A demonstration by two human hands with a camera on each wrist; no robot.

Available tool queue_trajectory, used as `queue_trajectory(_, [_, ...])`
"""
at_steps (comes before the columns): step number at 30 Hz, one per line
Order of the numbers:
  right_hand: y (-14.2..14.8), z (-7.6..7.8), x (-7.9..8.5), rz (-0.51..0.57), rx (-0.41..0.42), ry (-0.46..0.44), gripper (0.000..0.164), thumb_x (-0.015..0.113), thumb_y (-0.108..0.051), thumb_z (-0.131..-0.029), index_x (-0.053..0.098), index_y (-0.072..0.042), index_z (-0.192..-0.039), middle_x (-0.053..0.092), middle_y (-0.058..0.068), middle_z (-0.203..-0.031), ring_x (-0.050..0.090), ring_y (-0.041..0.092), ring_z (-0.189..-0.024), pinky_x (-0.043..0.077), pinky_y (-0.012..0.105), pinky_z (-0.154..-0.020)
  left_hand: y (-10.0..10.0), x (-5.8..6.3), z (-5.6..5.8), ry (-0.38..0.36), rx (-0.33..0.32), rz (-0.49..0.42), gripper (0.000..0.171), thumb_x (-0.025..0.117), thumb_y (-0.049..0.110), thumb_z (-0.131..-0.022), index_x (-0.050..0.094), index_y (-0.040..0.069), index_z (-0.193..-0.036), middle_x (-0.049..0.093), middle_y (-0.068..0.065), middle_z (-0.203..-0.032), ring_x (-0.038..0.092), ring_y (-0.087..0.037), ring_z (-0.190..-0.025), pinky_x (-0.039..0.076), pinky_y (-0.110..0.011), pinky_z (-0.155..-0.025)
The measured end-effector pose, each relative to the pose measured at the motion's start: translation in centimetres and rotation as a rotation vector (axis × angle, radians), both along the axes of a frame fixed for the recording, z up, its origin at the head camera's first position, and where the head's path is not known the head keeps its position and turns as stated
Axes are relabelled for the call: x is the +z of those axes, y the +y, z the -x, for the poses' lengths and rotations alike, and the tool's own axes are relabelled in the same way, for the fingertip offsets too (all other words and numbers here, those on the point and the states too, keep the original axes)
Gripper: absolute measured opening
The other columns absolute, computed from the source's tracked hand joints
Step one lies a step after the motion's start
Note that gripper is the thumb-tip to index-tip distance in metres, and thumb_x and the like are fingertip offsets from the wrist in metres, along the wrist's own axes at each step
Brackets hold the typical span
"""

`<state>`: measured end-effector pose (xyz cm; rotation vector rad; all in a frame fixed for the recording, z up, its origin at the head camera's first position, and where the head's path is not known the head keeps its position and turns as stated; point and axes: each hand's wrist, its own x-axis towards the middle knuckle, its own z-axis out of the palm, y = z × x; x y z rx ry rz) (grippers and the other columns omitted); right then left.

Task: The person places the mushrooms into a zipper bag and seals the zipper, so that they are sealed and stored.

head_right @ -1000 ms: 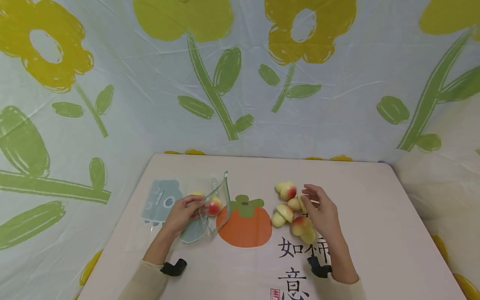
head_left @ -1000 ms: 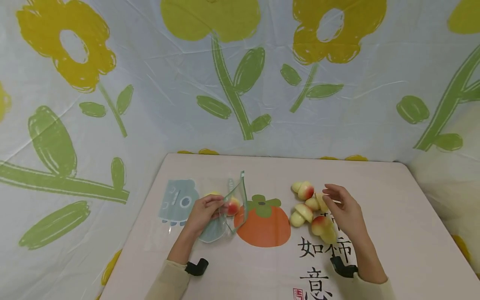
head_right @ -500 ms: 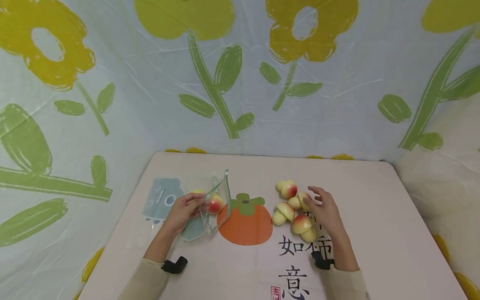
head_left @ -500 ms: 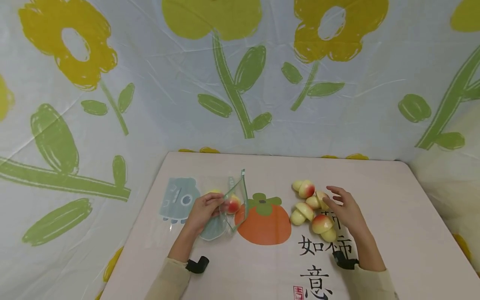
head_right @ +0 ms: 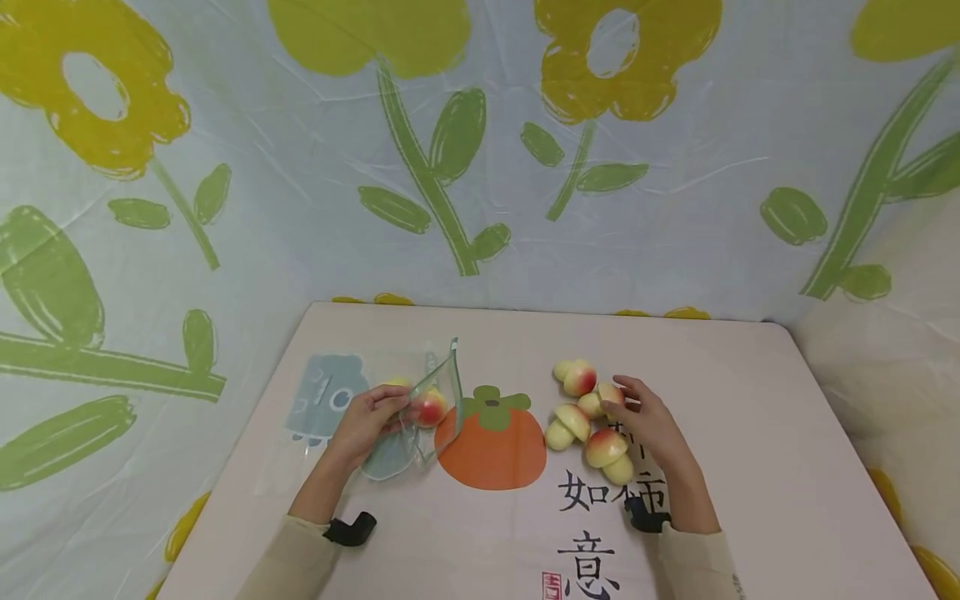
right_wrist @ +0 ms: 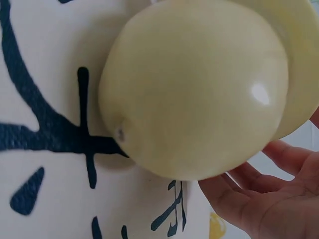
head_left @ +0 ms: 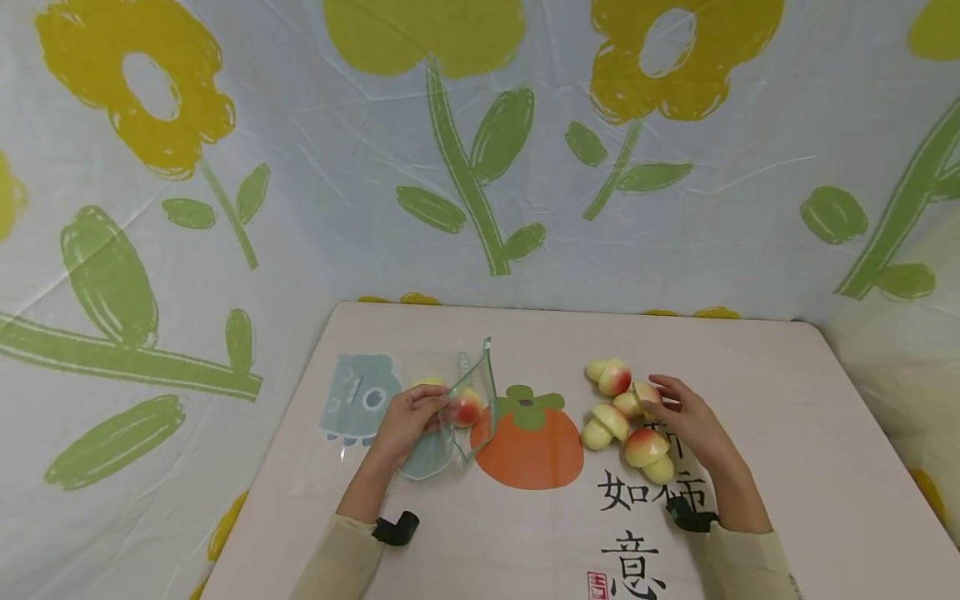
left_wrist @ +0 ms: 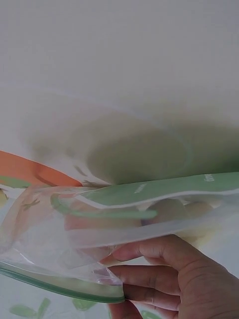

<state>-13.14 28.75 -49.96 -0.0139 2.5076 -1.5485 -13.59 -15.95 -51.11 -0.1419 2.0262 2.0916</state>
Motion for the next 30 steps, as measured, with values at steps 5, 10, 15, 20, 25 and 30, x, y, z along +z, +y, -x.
queue_trajectory(5, [-0.11, -0.07, -0.12, 0.012, 0.017, -0.006, 0.065, 0.059, -0.028, -0.103, 0.03, 0.006, -0.151, 0.032, 0.037, -0.146, 0.04, 0.053, -0.13, 0.045, 0.055, -0.098, -0.01, -0.03, 0.02, -0.007, 0.0, -0.008, 0.028, 0.066, 0.016, -0.098, 0.065, 0.0, -0.121, 0.075, -0.013, -0.099, 0.072, -0.022, -0.093, 0.055, -0.027, -0.074])
queue_trajectory(10, [-0.15, 0.04, -0.22, 0.021, 0.006, -0.006, 0.065, 0.06, -0.028, -0.103, 0.03, 0.005, -0.151, 0.033, 0.037, -0.147, 0.041, 0.052, -0.13, 0.049, 0.049, -0.097, -0.06, -0.12, 0.14, -0.01, 0.002, -0.015, 0.029, 0.066, 0.015, -0.098, 0.065, -0.001, -0.122, 0.074, -0.014, -0.1, 0.072, -0.023, -0.093, 0.056, -0.027, -0.075])
queue_trajectory(15, [-0.02, 0.05, -0.56, 0.026, -0.005, -0.001, 0.065, 0.06, -0.028, -0.103, 0.031, 0.004, -0.151, 0.034, 0.037, -0.147, 0.042, 0.051, -0.13, 0.05, 0.043, -0.095, -0.07, -0.15, 0.13, -0.014, -0.008, -0.007, 0.03, 0.065, 0.016, -0.099, 0.065, -0.001, -0.124, 0.074, -0.014, -0.104, 0.072, -0.023, -0.096, 0.056, -0.027, -0.078])
queue_trajectory(20, [0.01, -0.1, -0.91, 0.043, -0.023, -0.01, 0.067, 0.062, -0.031, -0.102, 0.032, 0.003, -0.151, 0.034, 0.035, -0.147, 0.043, 0.048, -0.129, 0.052, 0.032, -0.089, -0.07, -0.17, 0.06, -0.016, -0.009, -0.011, 0.029, 0.064, 0.015, -0.1, 0.065, -0.001, -0.124, 0.074, -0.015, -0.104, 0.071, -0.024, -0.097, 0.055, -0.028, -0.078])
queue_trajectory(25, [0.1, -0.23, -1.03, 0.06, -0.039, 0.003, 0.067, 0.062, -0.031, -0.101, 0.033, 0.003, -0.151, 0.036, 0.034, -0.146, 0.045, 0.046, -0.128, 0.05, 0.019, -0.083, -0.12, -0.33, 0.1, -0.019, -0.012, -0.02, 0.029, 0.063, 0.014, -0.1, 0.064, -0.002, -0.124, 0.074, -0.015, -0.104, 0.071, -0.024, -0.097, 0.055, -0.028, -0.079])
queue_trajectory(30, [0.21, -0.39, -0.79, 0.073, -0.05, 0.017, 0.066, 0.062, -0.03, -0.102, 0.033, 0.004, -0.151, 0.037, 0.034, -0.146, 0.045, 0.045, -0.128, 0.051, 0.019, -0.084, -0.15, -0.44, 0.05, -0.024, -0.008, -0.017, 0.029, 0.062, 0.015, -0.101, 0.064, -0.002, -0.124, 0.074, -0.014, -0.104, 0.072, -0.023, -0.096, 0.055, -0.028, -0.078])
